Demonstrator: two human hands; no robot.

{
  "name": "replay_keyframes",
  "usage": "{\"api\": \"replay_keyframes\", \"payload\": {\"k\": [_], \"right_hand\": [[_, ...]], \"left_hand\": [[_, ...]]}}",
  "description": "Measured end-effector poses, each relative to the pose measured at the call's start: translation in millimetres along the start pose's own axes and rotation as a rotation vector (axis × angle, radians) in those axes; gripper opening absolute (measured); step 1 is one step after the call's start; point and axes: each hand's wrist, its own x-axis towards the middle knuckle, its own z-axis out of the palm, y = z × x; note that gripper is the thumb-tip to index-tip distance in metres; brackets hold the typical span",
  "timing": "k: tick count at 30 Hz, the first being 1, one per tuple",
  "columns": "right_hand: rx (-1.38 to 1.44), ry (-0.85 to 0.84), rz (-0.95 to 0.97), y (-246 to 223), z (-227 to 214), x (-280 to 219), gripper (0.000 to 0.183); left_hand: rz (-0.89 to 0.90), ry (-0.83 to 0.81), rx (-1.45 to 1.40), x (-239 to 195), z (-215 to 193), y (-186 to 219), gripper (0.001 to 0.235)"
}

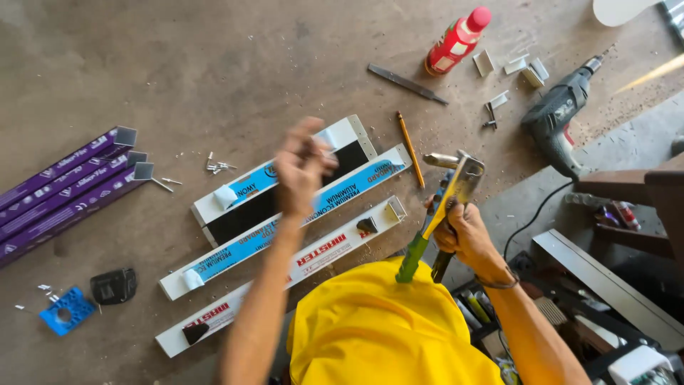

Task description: Assembling aluminum frame components by marking, drilling holes, and installing rivets.

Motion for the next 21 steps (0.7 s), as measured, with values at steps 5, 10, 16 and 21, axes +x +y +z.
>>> {"api": "replay_keyframes", "payload": {"k": [5,10,16,21], "right_hand": [[0.113,-0.136,0.044,16.8,1.3,6.4,0.064],[0.188,-0.221,0.052,24.8,-2.9,7.1,0.067],[0.215,-0.252,0.113,22.9,-5.0,6.7,0.063],[0.079,-0.218,0.113,12.2,2.3,9.1,0.04]], "left_hand": [[-0.044,0.177,-0.425,-44.4,104.3,16.0,0.019],[-0.048,0.294,-0.495,-57.2,121.0,16.1,0.023],[0.036,0.35,-0.411,-64.7,126.7,7.9,0.025],[0.134,0.312,-0.21,-72.1,130.3,-7.7,0.032]]}}
